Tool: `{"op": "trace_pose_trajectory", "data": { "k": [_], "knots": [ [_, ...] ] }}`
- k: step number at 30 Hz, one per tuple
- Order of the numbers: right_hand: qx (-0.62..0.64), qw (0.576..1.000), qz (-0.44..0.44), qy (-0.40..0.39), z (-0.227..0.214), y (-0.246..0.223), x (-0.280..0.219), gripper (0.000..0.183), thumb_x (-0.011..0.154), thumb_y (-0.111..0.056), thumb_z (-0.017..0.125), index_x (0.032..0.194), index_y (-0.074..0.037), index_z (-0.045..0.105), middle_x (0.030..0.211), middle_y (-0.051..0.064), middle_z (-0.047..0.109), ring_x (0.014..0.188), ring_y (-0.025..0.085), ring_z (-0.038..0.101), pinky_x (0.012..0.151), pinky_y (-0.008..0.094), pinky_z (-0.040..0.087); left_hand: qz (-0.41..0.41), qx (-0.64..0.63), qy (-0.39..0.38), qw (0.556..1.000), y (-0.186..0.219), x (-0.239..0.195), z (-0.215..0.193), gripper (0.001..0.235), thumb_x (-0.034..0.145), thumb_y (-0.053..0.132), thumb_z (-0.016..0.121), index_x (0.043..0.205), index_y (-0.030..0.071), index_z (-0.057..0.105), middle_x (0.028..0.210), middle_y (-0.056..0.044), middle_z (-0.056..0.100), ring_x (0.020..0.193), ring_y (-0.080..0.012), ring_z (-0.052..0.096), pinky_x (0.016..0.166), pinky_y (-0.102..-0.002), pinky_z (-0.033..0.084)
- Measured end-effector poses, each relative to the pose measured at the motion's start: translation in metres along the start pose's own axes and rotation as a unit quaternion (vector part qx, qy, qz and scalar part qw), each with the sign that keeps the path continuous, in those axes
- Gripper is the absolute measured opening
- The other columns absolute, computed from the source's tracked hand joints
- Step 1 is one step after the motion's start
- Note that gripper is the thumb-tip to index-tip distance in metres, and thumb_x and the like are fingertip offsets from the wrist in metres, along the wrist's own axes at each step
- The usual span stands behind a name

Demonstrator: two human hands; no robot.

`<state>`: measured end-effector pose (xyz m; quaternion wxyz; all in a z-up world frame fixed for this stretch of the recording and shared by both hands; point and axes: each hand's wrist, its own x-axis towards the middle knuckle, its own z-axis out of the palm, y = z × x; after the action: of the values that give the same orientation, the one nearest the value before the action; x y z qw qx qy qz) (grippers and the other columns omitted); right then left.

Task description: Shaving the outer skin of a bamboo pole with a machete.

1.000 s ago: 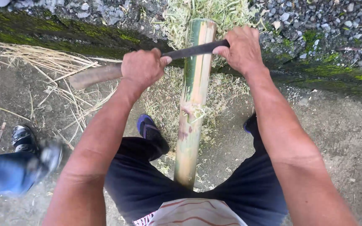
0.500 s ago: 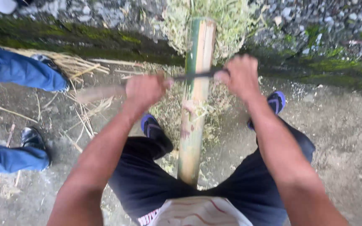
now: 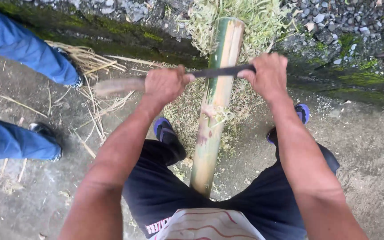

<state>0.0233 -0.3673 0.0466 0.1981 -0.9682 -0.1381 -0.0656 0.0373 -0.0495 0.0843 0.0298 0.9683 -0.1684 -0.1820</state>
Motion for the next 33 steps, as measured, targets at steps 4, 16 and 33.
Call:
{"op": "trace_pose_trajectory", "data": {
  "k": [4, 16, 33],
  "knots": [
    [-0.089, 0.976, 0.096, -0.177, -0.008, -0.032, -0.027, 0.066, 0.085, -0.073, 0.055, 0.088, -0.010, 0.073, 0.083, 0.010, 0.058, 0.091, 0.027, 0.050, 0.090, 0.041, 0.035, 0.001, -0.009, -0.005, 1.000, 0.012, -0.033, -0.022, 0.059, 0.104, 0.063, 0.033, 0.097, 0.016, 0.067, 0.067, -0.004, 0.066, 0.059, -0.0219, 0.066, 0.053, -0.044, 0.051],
    [-0.044, 0.992, 0.075, -0.088, 0.011, -0.021, -0.037, 0.055, 0.082, -0.067, 0.054, 0.087, -0.016, 0.074, 0.086, 0.005, 0.059, 0.091, 0.027, 0.049, 0.086, 0.043, 0.034, 0.011, 0.013, -0.075, 0.997, 0.014, -0.031, -0.029, 0.056, 0.106, 0.059, 0.035, 0.107, 0.013, 0.067, 0.068, -0.007, 0.068, 0.062, -0.0246, 0.069, 0.061, -0.046, 0.053],
    [-0.010, 0.999, 0.041, -0.033, -0.005, -0.025, -0.031, 0.051, 0.086, -0.061, 0.065, 0.091, -0.011, 0.075, 0.085, 0.009, 0.059, 0.086, 0.027, 0.048, 0.081, 0.043, 0.033, 0.005, 0.013, -0.109, 0.994, 0.003, -0.010, -0.020, 0.063, 0.102, 0.066, 0.031, 0.100, 0.013, 0.065, 0.059, -0.002, 0.057, 0.049, -0.0180, 0.055, 0.049, -0.042, 0.044]
  ]
}}
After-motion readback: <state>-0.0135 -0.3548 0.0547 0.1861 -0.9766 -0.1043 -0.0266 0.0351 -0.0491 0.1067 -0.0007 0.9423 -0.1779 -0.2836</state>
